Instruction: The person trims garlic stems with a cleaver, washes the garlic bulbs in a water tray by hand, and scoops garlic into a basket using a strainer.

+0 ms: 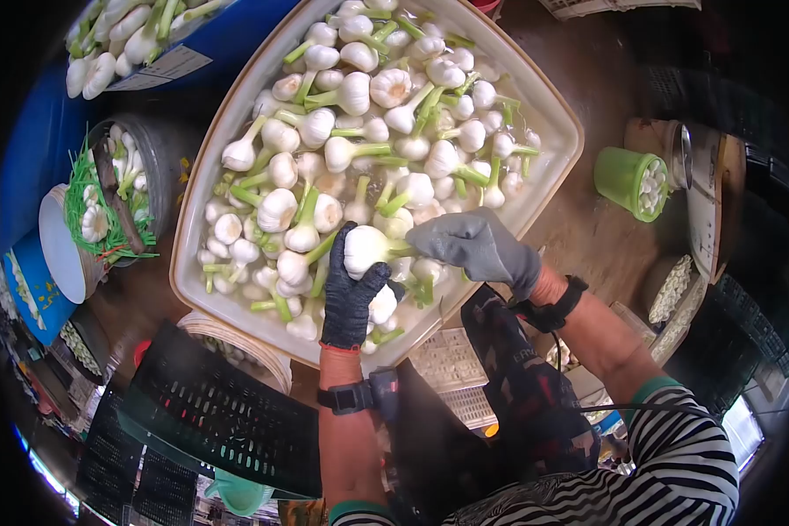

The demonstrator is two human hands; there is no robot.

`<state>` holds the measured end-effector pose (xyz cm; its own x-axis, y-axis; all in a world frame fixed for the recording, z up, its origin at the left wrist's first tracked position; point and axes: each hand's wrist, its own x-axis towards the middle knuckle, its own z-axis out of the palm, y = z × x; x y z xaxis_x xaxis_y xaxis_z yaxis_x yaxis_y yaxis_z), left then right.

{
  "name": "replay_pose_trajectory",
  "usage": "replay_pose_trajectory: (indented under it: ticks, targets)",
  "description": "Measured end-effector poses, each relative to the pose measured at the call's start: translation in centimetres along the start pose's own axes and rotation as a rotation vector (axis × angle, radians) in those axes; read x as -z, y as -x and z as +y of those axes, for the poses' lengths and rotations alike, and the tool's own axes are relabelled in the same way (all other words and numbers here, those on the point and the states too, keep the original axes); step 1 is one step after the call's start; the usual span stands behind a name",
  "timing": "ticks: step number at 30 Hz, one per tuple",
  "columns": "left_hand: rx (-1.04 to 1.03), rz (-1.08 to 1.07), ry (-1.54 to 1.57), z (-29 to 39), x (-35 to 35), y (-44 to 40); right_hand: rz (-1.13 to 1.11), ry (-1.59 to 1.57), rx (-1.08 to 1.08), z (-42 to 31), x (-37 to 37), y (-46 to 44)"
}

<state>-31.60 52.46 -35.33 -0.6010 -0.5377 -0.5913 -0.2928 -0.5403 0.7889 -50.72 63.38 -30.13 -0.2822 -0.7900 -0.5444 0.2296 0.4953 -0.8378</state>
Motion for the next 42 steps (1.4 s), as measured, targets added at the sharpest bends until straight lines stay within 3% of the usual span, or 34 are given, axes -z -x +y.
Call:
replay_pose_trajectory:
  ticks: [1, 3, 5, 7, 9, 11, 13, 16, 19, 20, 22, 26, 27, 28, 29, 31, 35, 39, 40, 41, 42]
  targets:
    - [-0.062, 0.04, -0.075, 0.3, -0.9, -0.1, 0.073, 0.11, 0.099, 0.2, 0.1, 0.3]
    - [-0.014, 0.422, -0.123, 0.3, -3.2, -0.1, 0.262, 0.614, 0.473, 0.0, 1.4, 0.4]
    - [0.128, 0.658, 0.402, -0.2, -3.0, -0.5, 0.368, 0.829, 0.602, -0.3, 2.7, 1.1]
    - [0.046, 0.687, 0.355, -1.6, -1.7, -0.6, 0.385, 0.743, 0.487, -0.3, 3.7, 2.8]
    - [0.027, 0.622, 0.3, -0.2, -1.6, 0.1, 0.447, 0.288, 0.136, 0.0, 5.7, 5.4]
    - [0.023, 0.666, 0.165, -1.5, 0.0, 0.1, 0.675, -0.122, -0.064, 2.0, 9.8, 7.8]
    - [0.014, 0.672, 0.024, -3.0, 1.9, 0.1, 0.738, -0.256, -0.217, 6.7, 14.7, 10.6]
    - [0.049, 0.675, -0.186, -3.3, 2.6, 1.2, 0.648, 1.181, -0.599, 13.9, 18.2, 14.0]
    - [0.017, 0.694, -0.045, -2.9, 1.4, 2.3, 0.741, 0.879, -0.227, 11.9, 17.5, 11.5]
    - [-0.01, 0.716, 0.005, -2.8, 0.8, 2.5, 0.737, 0.491, -0.057, 11.1, 15.9, 9.9]
    - [0.041, 0.773, 0.023, -3.6, 0.6, 3.7, 0.557, 0.313, -0.08, 6.1, 11.1, 5.9]
    - [0.222, 0.942, 0.081, -7.9, 2.4, 5.6, 0.121, 0.738, 0.349, 3.0, 3.2, 0.1]
    - [0.286, 1.002, 0.131, -8.3, 2.4, 5.9, -0.099, 0.759, 0.227, 2.0, 1.3, -1.1]
    - [0.274, 0.994, 0.218, -7.5, 2.0, 6.4, -0.184, 0.901, 0.224, 1.9, -0.8, -2.4]
    - [0.28, 1.037, 0.081, -6.7, 1.7, 6.6, -0.269, 1.044, 0.216, 2.3, -2.6, -3.6]
    - [0.084, 1.021, -0.182, -5.7, 1.4, 7.5, -0.14, 1.097, 0.4, 5.5, -4.4, -5.3]
    - [0.014, 0.59, -0.092, 0.5, -1.1, 7.2, -0.07, 0.831, 0.263, 3.0, -4.1, -4.9]
    - [-0.089, 0.136, -0.2, 0.5, -2.1, 4.2, -0.275, 0.58, 0.249, -2.0, -2.2, -2.3]
    - [-0.12, 0.0, -0.016, -0.8, -2.0, 3.3, -0.324, 0.584, 0.235, -2.8, -2.0, -2.1]
    - [-0.095, -0.102, -0.096, 0.3, -1.9, 3.2, -0.325, 0.456, 0.128, -3.8, -1.9, -2.1]
    - [0.01, -0.075, 0.024, 0.9, -2.2, 3.5, -0.325, 0.323, 0.019, -4.6, -1.8, -2.2]
